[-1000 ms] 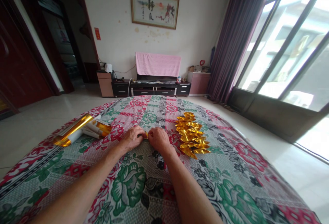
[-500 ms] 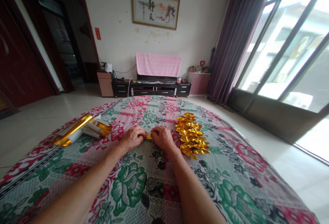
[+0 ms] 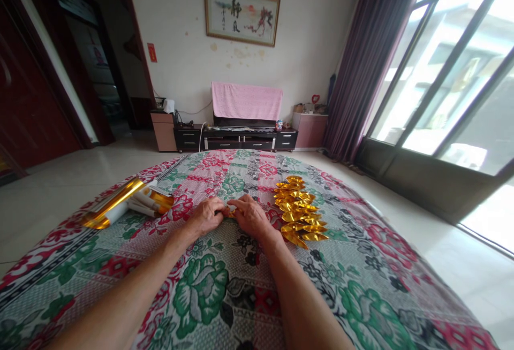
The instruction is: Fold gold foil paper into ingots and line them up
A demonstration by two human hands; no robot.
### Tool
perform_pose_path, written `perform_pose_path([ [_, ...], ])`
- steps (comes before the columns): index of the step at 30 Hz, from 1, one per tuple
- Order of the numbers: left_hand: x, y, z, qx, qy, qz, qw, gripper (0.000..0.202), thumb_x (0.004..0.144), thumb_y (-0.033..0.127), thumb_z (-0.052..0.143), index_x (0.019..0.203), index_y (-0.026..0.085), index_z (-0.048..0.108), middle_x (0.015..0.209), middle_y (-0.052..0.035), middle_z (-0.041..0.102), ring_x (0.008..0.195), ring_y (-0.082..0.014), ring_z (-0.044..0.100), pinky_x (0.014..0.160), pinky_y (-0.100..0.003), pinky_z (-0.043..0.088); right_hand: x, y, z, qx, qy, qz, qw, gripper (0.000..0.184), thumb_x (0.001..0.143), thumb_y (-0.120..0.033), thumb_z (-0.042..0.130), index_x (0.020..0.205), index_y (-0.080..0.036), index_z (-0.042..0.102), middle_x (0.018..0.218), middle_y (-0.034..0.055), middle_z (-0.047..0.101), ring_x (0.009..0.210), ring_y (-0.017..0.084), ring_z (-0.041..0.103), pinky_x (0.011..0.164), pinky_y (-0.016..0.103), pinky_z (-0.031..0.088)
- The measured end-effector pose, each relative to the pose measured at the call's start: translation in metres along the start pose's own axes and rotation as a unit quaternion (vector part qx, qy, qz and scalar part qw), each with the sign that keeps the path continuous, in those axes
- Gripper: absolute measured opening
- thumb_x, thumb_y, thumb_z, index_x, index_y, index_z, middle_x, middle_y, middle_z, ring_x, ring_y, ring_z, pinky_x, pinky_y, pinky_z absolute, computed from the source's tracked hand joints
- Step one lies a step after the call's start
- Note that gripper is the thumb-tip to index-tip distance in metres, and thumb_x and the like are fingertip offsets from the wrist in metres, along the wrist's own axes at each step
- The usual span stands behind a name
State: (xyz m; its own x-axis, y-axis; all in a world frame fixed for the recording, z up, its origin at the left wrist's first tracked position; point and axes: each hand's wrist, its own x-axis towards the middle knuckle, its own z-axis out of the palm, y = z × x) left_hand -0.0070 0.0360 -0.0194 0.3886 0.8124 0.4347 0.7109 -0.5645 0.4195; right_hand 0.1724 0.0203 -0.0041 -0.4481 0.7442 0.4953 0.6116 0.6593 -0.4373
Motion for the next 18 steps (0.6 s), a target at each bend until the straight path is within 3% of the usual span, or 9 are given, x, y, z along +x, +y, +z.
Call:
perform_pose_path([
  [8, -0.0007, 0.0002, -0.0017, 0.0, 0.002, 0.011, 1.0, 0.024, 0.069, 0.007, 0.052, 0.074, 0.021, 0.071, 0.084, -0.0012, 0.065, 0.082, -0.015, 0.058, 0.082, -0.028, 0.045, -0.0005, -0.001, -0.0007, -0.05, -0.028, -0.008, 0.998, 0.024, 0.084, -0.012, 0.046, 0.088, -0.021, 0.068, 0.081, 0.0026, 0.054, 0.082, 0.013, 0.052, 0.074, 0.022, 0.039],
  [14, -0.0057, -0.0016, -0.0059, 0.0, 0.008, 0.065, 0.998, 0.026, 0.071, 0.006, 0.052, 0.078, 0.021, 0.071, 0.085, -0.0008, 0.065, 0.084, -0.0139, 0.058, 0.082, -0.027, 0.046, -0.0009, 0.0003, 0.0009, -0.056, -0.021, 0.006, 0.998, 0.024, 0.084, -0.014, 0.045, 0.09, -0.021, 0.068, 0.085, 0.0032, 0.055, 0.08, 0.012, 0.053, 0.074, 0.021, 0.04],
  [18, -0.0085, 0.0002, -0.0082, 0.022, 0.022, 0.094, 0.995, 0.027, 0.072, 0.006, 0.052, 0.079, 0.023, 0.072, 0.097, -0.0006, 0.066, 0.089, -0.0148, 0.058, 0.087, -0.03, 0.045, -0.001, -0.0001, 0.0009, -0.056, -0.02, 0.014, 0.998, 0.025, 0.084, -0.014, 0.046, 0.091, -0.022, 0.068, 0.086, 0.0037, 0.055, 0.081, 0.012, 0.054, 0.075, 0.021, 0.04],
])
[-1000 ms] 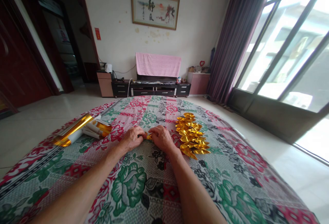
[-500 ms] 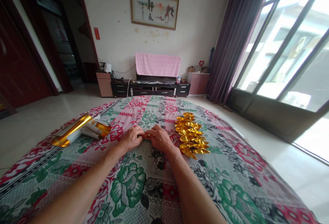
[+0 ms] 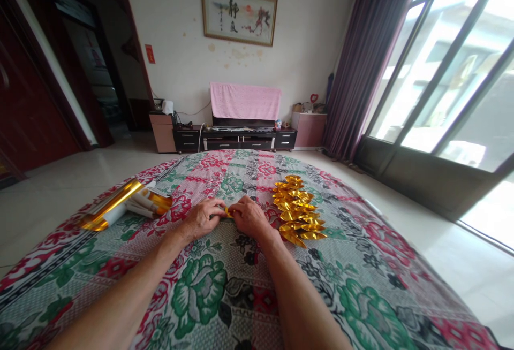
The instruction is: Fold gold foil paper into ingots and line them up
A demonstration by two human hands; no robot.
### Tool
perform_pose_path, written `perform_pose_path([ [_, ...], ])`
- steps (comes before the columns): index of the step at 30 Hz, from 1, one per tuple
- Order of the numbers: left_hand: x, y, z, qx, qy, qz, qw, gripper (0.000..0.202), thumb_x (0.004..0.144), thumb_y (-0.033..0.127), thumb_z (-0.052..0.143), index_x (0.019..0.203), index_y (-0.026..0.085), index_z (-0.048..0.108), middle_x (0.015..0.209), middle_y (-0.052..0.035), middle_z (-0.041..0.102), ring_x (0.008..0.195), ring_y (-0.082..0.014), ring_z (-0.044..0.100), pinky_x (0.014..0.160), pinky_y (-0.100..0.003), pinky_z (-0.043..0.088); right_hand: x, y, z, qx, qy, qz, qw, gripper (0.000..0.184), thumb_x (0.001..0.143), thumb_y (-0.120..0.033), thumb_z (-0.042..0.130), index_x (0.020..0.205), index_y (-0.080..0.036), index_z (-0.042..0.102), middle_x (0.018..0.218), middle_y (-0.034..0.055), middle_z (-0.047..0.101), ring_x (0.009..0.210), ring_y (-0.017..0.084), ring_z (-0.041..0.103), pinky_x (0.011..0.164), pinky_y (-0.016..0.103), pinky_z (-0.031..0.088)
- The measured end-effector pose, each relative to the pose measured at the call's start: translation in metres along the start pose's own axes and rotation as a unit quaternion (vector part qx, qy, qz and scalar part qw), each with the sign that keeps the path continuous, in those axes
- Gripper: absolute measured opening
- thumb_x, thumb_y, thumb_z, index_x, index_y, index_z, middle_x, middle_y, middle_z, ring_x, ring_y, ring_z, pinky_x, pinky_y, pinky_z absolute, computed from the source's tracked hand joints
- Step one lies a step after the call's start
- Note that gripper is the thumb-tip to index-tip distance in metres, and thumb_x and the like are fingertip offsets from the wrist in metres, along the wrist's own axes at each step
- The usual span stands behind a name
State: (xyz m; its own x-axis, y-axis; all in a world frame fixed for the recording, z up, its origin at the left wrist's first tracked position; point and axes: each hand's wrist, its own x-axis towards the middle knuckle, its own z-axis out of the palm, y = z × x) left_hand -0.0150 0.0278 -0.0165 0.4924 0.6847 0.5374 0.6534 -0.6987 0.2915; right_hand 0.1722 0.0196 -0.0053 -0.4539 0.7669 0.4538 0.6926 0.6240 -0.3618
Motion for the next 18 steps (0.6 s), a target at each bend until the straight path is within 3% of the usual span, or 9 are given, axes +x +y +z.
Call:
perform_pose_path([
  [5, -0.0002, 0.0024, -0.0024, 0.007, -0.019, 0.008, 1.0, 0.03, 0.072, 0.007, 0.051, 0.083, 0.025, 0.072, 0.099, 0.0028, 0.068, 0.09, -0.0151, 0.058, 0.088, -0.031, 0.045, 0.0003, -0.0015, -0.0016, 0.0, -0.005, 0.008, 1.0, 0.025, 0.083, -0.014, 0.047, 0.092, -0.022, 0.069, 0.087, 0.0035, 0.056, 0.081, 0.012, 0.054, 0.076, 0.022, 0.041],
  [18, 0.0001, 0.0078, -0.0063, -0.004, -0.055, 0.008, 0.998, 0.035, 0.072, 0.006, 0.047, 0.089, 0.025, 0.071, 0.095, 0.001, 0.07, 0.093, -0.0147, 0.06, 0.093, -0.029, 0.043, 0.0001, -0.0083, 0.0058, -0.005, 0.024, 0.057, 0.998, 0.016, 0.082, -0.022, 0.053, 0.088, -0.022, 0.068, 0.083, 0.0036, 0.06, 0.087, 0.014, 0.054, 0.076, 0.022, 0.04],
])
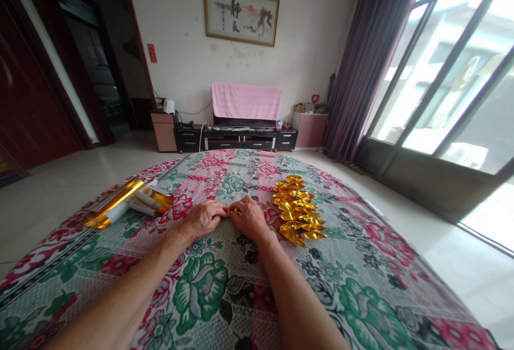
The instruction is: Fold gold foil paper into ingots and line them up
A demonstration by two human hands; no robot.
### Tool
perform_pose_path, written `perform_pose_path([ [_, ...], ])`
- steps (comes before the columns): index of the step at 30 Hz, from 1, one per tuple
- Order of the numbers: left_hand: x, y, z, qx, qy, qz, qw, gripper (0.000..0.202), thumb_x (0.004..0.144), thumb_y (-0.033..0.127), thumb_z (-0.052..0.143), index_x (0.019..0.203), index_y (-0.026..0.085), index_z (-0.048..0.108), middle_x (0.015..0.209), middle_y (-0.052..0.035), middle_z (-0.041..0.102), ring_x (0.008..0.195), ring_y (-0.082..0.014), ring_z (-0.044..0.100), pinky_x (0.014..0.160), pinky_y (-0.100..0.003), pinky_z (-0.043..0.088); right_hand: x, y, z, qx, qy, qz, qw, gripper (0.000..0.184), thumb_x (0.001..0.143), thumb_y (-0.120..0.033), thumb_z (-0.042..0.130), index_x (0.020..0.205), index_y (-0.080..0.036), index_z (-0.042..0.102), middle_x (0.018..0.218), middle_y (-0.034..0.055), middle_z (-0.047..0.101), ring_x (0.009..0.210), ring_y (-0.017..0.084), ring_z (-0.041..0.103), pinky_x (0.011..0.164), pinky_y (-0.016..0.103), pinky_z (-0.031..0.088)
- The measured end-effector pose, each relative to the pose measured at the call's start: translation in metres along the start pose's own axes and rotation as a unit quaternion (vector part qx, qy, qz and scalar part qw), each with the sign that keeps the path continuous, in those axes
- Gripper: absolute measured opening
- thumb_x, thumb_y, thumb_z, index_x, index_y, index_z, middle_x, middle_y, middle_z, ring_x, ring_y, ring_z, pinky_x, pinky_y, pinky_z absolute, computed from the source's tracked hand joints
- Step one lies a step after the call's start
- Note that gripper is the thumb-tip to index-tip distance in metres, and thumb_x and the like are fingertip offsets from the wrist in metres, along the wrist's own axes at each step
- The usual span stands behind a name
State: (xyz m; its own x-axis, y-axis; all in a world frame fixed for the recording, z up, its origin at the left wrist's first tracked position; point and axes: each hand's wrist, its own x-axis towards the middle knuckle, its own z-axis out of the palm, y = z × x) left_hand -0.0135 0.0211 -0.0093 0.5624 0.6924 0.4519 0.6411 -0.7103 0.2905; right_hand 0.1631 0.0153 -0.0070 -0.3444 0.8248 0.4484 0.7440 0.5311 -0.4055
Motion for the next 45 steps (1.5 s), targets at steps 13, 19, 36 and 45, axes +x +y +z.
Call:
perform_pose_path([
  [13, -0.001, -0.002, 0.002, -0.003, 0.017, -0.012, 1.0, 0.032, 0.073, 0.007, 0.048, 0.086, 0.024, 0.072, 0.099, 0.0006, 0.069, 0.093, -0.0144, 0.061, 0.092, -0.029, 0.044, 0.004, 0.007, -0.007, 0.037, -0.042, -0.055, 0.997, 0.025, 0.08, -0.01, 0.049, 0.09, -0.02, 0.069, 0.08, 0.0034, 0.064, 0.087, 0.015, 0.051, 0.079, 0.026, 0.039],
  [19, -0.001, -0.002, 0.002, -0.011, 0.011, -0.015, 1.0, 0.033, 0.073, 0.006, 0.047, 0.086, 0.024, 0.072, 0.098, 0.0005, 0.07, 0.093, -0.0139, 0.062, 0.093, -0.029, 0.044, 0.005, 0.008, -0.008, 0.036, -0.045, -0.066, 0.996, 0.028, 0.079, -0.006, 0.047, 0.09, -0.019, 0.069, 0.08, 0.0036, 0.064, 0.086, 0.015, 0.052, 0.079, 0.026, 0.039],
  [36, 0.001, -0.003, -0.001, -0.015, 0.01, -0.012, 1.0, 0.035, 0.072, 0.006, 0.047, 0.086, 0.026, 0.072, 0.099, 0.002, 0.069, 0.093, -0.0136, 0.062, 0.096, -0.03, 0.042, 0.009, 0.001, 0.008, -0.041, -0.003, 0.086, 0.995, 0.018, 0.082, -0.029, 0.052, 0.083, -0.024, 0.069, 0.082, 0.0027, 0.063, 0.079, 0.014, 0.056, 0.069, 0.022, 0.038],
  [45, 0.0, -0.001, -0.003, -0.008, -0.002, -0.009, 1.0, 0.036, 0.072, 0.005, 0.044, 0.086, 0.024, 0.072, 0.1, 0.0012, 0.069, 0.095, -0.0145, 0.061, 0.095, -0.03, 0.043, 0.006, 0.002, 0.008, -0.053, -0.001, 0.062, 0.997, 0.022, 0.086, -0.029, 0.047, 0.085, -0.023, 0.068, 0.084, 0.0041, 0.061, 0.078, 0.014, 0.056, 0.066, 0.021, 0.037],
])
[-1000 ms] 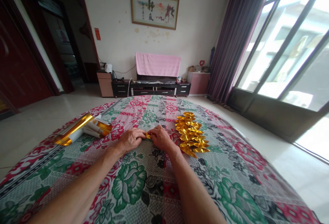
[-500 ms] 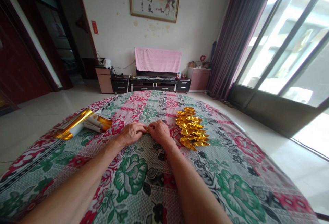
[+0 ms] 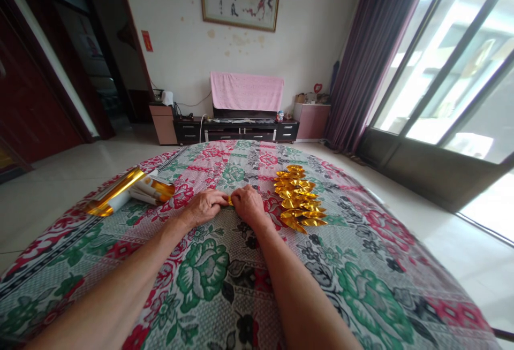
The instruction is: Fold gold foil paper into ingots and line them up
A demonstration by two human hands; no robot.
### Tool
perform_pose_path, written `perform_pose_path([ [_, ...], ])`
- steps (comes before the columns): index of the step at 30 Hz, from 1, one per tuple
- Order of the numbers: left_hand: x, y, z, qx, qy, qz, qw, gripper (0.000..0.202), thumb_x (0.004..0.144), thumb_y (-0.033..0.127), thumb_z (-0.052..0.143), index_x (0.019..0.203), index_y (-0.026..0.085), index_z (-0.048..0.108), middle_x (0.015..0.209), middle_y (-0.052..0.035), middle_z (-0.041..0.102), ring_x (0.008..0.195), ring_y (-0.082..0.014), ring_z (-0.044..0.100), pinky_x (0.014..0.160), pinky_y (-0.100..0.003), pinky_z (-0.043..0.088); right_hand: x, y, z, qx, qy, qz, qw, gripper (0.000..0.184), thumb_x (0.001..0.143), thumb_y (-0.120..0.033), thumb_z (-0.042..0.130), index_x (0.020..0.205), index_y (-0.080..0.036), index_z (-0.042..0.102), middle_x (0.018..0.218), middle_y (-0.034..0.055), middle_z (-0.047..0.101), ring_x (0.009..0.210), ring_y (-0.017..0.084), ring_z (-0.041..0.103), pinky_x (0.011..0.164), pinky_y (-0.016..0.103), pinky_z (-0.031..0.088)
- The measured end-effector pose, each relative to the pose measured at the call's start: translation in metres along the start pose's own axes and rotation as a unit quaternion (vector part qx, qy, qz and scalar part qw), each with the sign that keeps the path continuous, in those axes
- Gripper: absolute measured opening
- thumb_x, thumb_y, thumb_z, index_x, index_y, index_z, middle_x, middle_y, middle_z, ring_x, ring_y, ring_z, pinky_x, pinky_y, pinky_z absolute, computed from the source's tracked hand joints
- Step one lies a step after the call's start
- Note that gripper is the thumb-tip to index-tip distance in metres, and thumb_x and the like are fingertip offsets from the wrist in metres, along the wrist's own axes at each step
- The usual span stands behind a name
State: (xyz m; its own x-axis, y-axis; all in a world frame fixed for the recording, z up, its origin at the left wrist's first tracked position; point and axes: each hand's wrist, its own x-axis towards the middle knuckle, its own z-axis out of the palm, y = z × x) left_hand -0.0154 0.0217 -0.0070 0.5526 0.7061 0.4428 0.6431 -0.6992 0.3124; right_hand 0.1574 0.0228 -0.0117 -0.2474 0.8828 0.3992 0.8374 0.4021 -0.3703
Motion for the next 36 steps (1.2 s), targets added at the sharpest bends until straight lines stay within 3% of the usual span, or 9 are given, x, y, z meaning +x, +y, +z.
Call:
perform_pose_path([
  [10, -0.0049, 0.0001, -0.0015, 0.043, -0.021, 0.028, 0.998, 0.044, 0.072, 0.005, 0.042, 0.099, 0.026, 0.069, 0.109, 0.0003, 0.066, 0.099, -0.0155, 0.059, 0.096, -0.031, 0.042, -0.0023, -0.0011, -0.0003, 0.005, 0.011, -0.007, 1.0, 0.021, 0.086, -0.028, 0.048, 0.085, -0.023, 0.068, 0.082, 0.0037, 0.06, 0.075, 0.014, 0.055, 0.066, 0.021, 0.036],
  [25, -0.0064, -0.0058, -0.006, 0.024, -0.037, 0.032, 0.999, 0.044, 0.072, 0.003, 0.041, 0.097, 0.025, 0.07, 0.112, 0.0026, 0.065, 0.104, -0.013, 0.057, 0.098, -0.026, 0.041, -0.0026, -0.0005, -0.0041, 0.041, 0.006, -0.026, 0.999, 0.02, 0.085, -0.023, 0.048, 0.08, -0.021, 0.068, 0.076, 0.0024, 0.06, 0.081, 0.013, 0.054, 0.069, 0.02, 0.037],
  [31, -0.0059, -0.0067, -0.0027, 0.034, -0.025, 0.036, 0.998, 0.043, 0.072, 0.004, 0.042, 0.096, 0.026, 0.07, 0.109, 0.0034, 0.066, 0.099, -0.0127, 0.059, 0.093, -0.026, 0.044, -0.0014, 0.0005, -0.0051, 0.041, 0.079, -0.011, 0.996, 0.026, 0.083, -0.017, 0.045, 0.1, -0.021, 0.064, 0.105, 0.0048, 0.059, 0.097, 0.016, 0.053, 0.085, 0.025, 0.038],
  [36, -0.0048, -0.0022, 0.0007, 0.04, -0.003, 0.03, 0.999, 0.037, 0.072, 0.005, 0.044, 0.092, 0.023, 0.07, 0.106, 0.0011, 0.067, 0.096, -0.0151, 0.058, 0.093, -0.03, 0.044, 0.0024, 0.0045, -0.0043, -0.01, 0.034, 0.032, 0.999, 0.034, 0.085, -0.018, 0.04, 0.115, -0.022, 0.056, 0.119, 0.0055, 0.057, 0.104, 0.021, 0.051, 0.087, 0.033, 0.038],
])
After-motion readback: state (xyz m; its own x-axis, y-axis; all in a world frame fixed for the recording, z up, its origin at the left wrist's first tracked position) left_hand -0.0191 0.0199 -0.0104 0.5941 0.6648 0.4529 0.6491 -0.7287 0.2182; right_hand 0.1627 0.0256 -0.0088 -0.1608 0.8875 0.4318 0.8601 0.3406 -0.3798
